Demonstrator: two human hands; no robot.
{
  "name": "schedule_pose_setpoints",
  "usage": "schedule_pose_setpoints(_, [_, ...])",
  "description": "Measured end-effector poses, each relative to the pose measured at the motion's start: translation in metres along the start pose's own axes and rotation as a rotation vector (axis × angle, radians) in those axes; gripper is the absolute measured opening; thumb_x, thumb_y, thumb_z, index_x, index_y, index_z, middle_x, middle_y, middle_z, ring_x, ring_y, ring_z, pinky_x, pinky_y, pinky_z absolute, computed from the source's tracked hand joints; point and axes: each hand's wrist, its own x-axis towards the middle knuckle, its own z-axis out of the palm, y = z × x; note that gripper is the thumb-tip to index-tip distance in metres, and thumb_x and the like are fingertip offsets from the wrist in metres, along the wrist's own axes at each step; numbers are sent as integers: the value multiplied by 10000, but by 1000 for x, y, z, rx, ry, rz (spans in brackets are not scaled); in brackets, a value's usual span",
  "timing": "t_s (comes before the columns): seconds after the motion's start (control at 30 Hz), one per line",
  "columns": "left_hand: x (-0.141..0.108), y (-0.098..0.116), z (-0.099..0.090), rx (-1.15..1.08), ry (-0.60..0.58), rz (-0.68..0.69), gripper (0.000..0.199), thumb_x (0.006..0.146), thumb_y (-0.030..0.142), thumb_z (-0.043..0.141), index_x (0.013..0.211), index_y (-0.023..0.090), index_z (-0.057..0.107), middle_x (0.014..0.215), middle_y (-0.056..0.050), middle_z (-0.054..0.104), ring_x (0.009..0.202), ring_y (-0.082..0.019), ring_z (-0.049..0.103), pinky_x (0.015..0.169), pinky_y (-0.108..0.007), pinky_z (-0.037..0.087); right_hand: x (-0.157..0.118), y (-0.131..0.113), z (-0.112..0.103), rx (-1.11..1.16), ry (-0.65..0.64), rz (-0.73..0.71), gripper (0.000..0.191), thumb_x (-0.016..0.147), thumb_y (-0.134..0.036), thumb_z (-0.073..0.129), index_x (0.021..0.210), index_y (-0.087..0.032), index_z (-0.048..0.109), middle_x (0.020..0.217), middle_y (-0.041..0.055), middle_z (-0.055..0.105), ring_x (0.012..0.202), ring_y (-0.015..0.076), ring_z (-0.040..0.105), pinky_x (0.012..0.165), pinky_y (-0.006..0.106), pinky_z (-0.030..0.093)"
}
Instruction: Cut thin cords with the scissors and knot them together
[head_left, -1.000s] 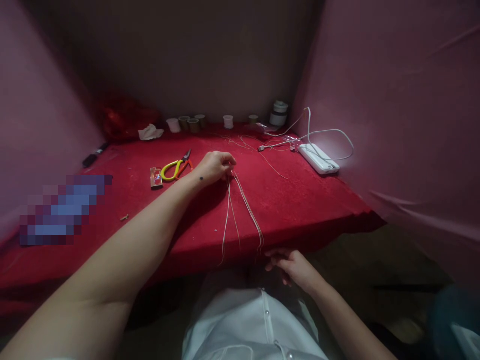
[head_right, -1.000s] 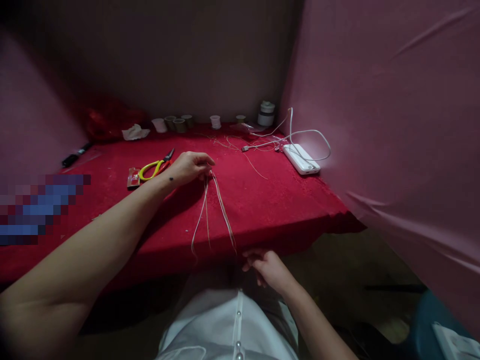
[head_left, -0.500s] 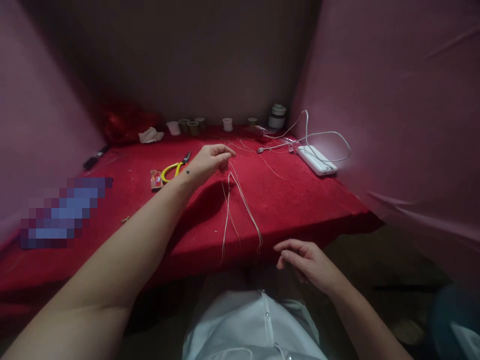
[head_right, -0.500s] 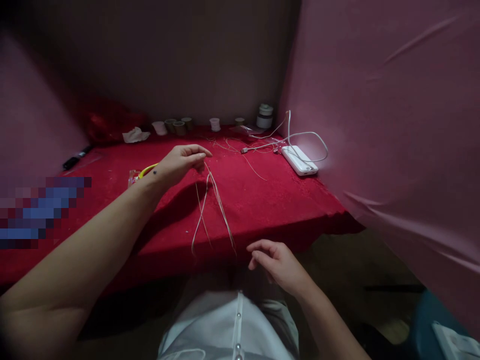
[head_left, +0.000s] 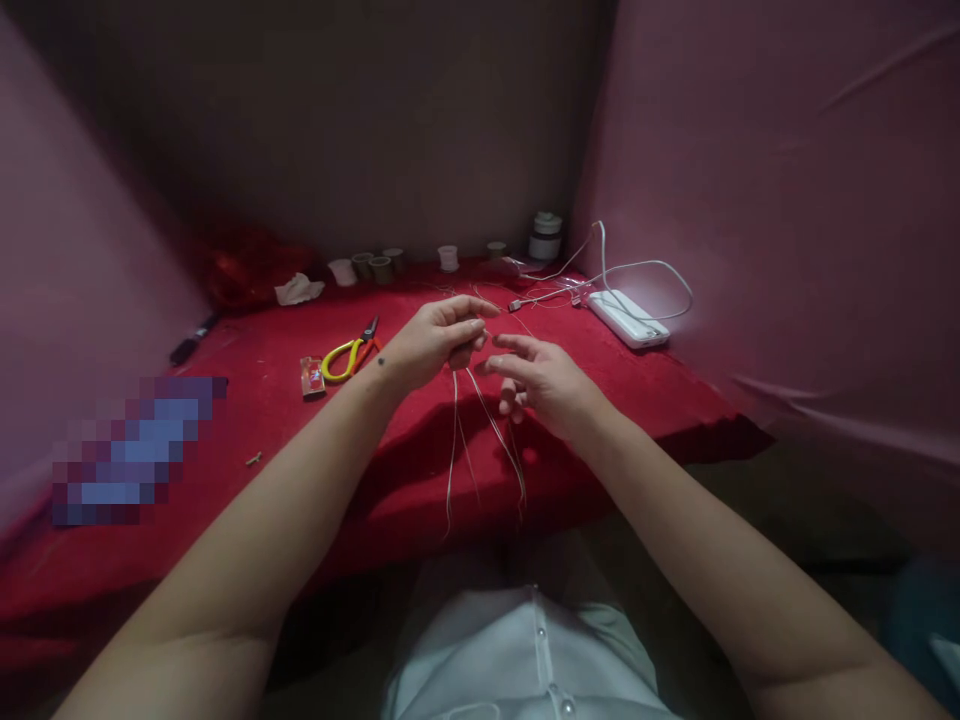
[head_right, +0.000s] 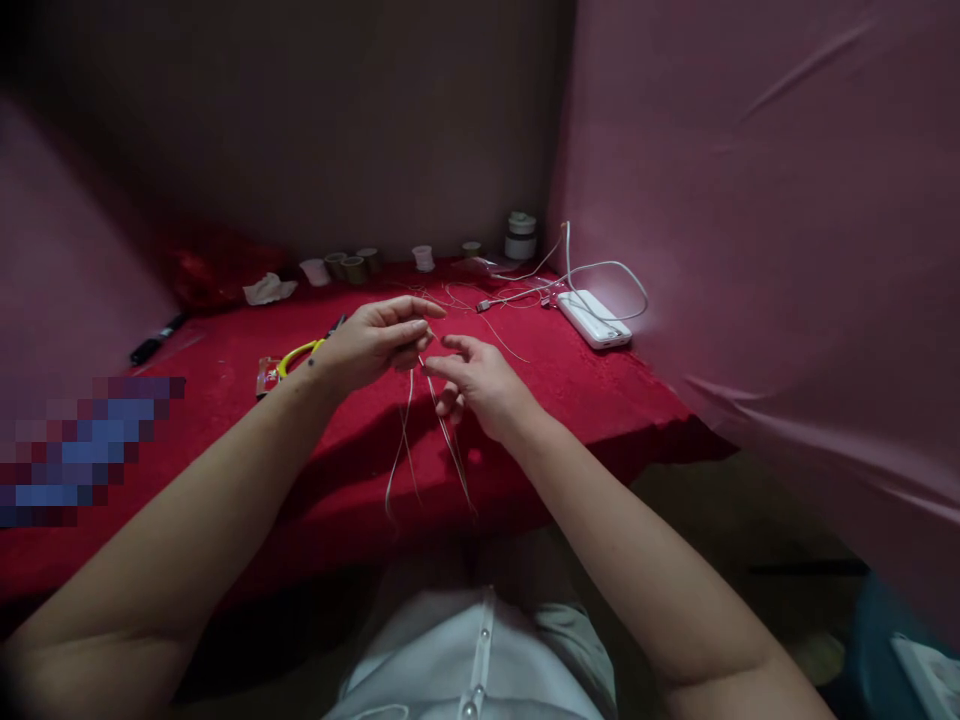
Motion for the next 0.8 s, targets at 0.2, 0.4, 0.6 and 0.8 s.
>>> schedule_pose_setpoints(0.2, [0,-9,-19,105,53,-73,220,753,158,570,969,123,588,601,16,506,418,-35,397,393,-172,296,14,18,-7,-68,61,-8,129,781,-270,550,757,-150,507,531,-50,477,304,32,398,246,148,231])
schedule_pose_setpoints(0.4, [2,-18,-31,158,109,-144,219,708,146,608,921,95,609,600,5,531,450,-49,443,430,-178,329,17,27,-16,-134,83,-2,136,753,-266,575,707,-161,502,501,-53,463,286,39,368,232,169,204])
schedule_pose_setpoints(0.6, [2,-23,-33,124,121,-145,207,713,150,609,912,91,613,601,3,528,471,-53,454,462,-184,347,20,31,-19,-116,76,37,130,742,-260,585,696,-170,503,480,-62,454,286,39,354,233,168,198])
schedule_pose_setpoints(0.8, [2,-22,-33,-41,159,-145,215,709,169,632,911,99,615,578,23,483,449,-38,413,455,-179,347,18,25,-23,-74,23,50,110,753,-251,575,716,-163,521,472,-66,470,255,22,295,230,164,155])
